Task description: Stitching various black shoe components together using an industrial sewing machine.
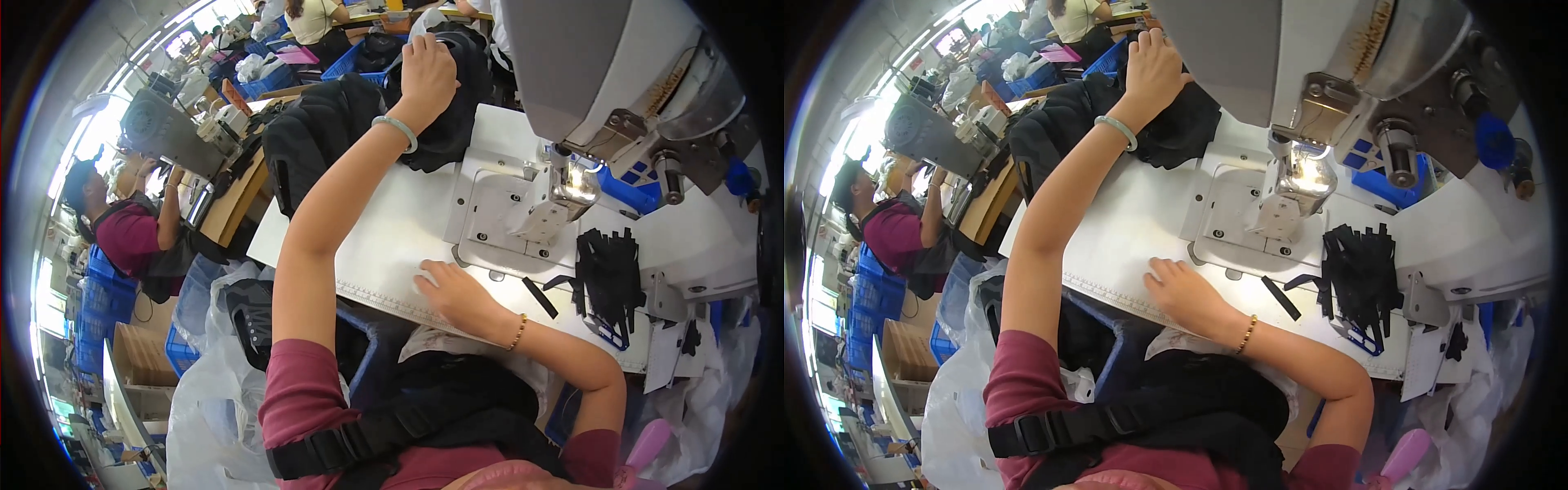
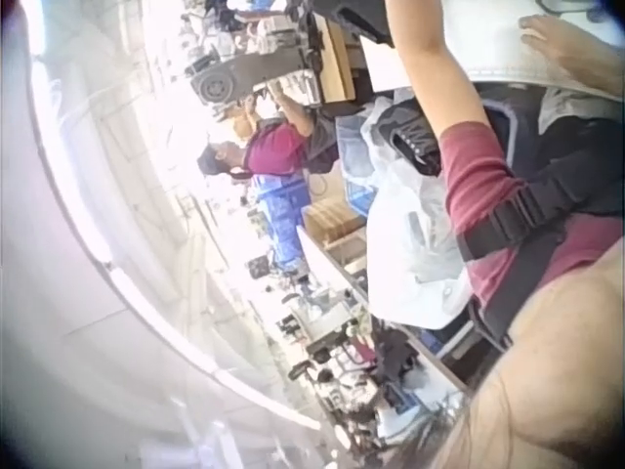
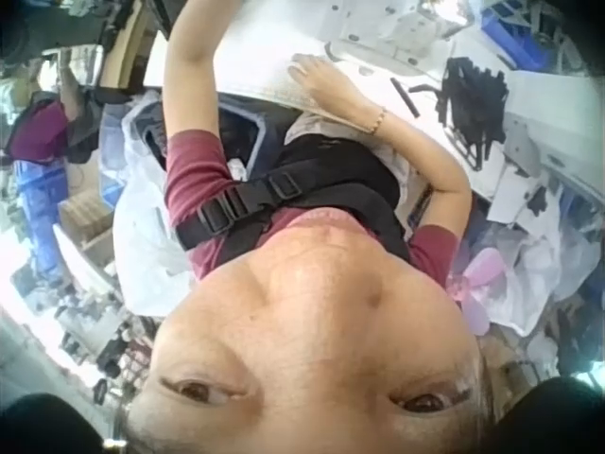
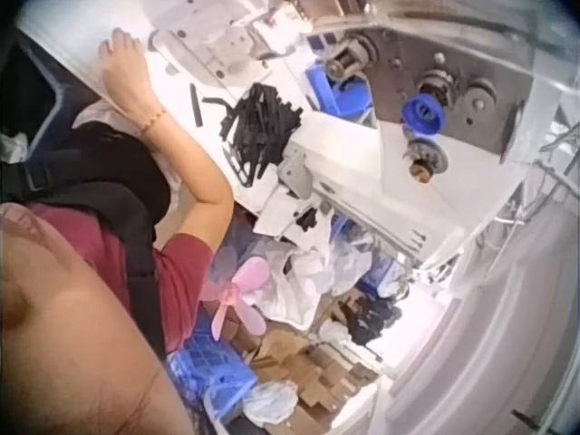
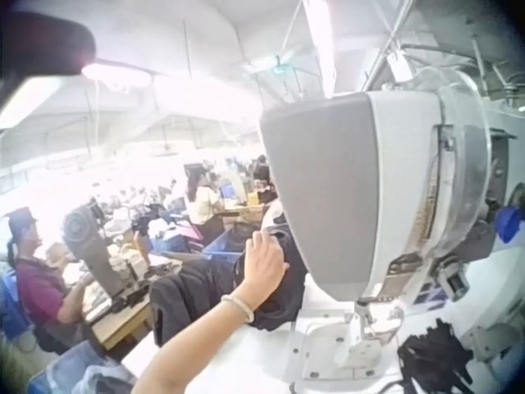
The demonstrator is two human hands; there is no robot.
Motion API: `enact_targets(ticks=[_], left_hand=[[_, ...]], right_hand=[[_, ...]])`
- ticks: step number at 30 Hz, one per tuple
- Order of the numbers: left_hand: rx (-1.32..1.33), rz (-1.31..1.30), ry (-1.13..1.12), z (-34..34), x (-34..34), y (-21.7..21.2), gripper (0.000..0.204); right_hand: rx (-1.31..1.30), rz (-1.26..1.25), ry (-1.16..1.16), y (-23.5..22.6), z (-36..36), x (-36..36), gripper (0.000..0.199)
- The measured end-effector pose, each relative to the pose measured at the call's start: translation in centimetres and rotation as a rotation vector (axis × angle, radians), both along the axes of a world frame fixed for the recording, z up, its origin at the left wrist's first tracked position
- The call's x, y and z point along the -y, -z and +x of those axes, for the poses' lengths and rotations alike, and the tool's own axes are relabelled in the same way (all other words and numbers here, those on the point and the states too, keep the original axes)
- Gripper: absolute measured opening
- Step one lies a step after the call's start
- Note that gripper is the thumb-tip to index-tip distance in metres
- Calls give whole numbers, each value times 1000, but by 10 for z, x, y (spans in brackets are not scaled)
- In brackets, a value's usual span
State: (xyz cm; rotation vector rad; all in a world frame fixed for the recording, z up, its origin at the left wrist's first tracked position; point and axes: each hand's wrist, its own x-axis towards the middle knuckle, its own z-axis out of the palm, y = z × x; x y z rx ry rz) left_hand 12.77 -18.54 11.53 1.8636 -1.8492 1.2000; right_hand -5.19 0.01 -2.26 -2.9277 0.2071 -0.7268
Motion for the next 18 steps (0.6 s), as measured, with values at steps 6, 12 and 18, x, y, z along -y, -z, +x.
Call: enact_targets(ticks=[6,12,18], left_hand=[[343,-113,-5,-6,10,13,35],[-692,340,446,26,11,-39,34],[-1908,-116,984,10,-106,-46,26]], right_hand=[[2,273,35,4,-19,9,35],[12,487,25,-3,-15,11,34],[342,787,181,-9,-24,26,38]])
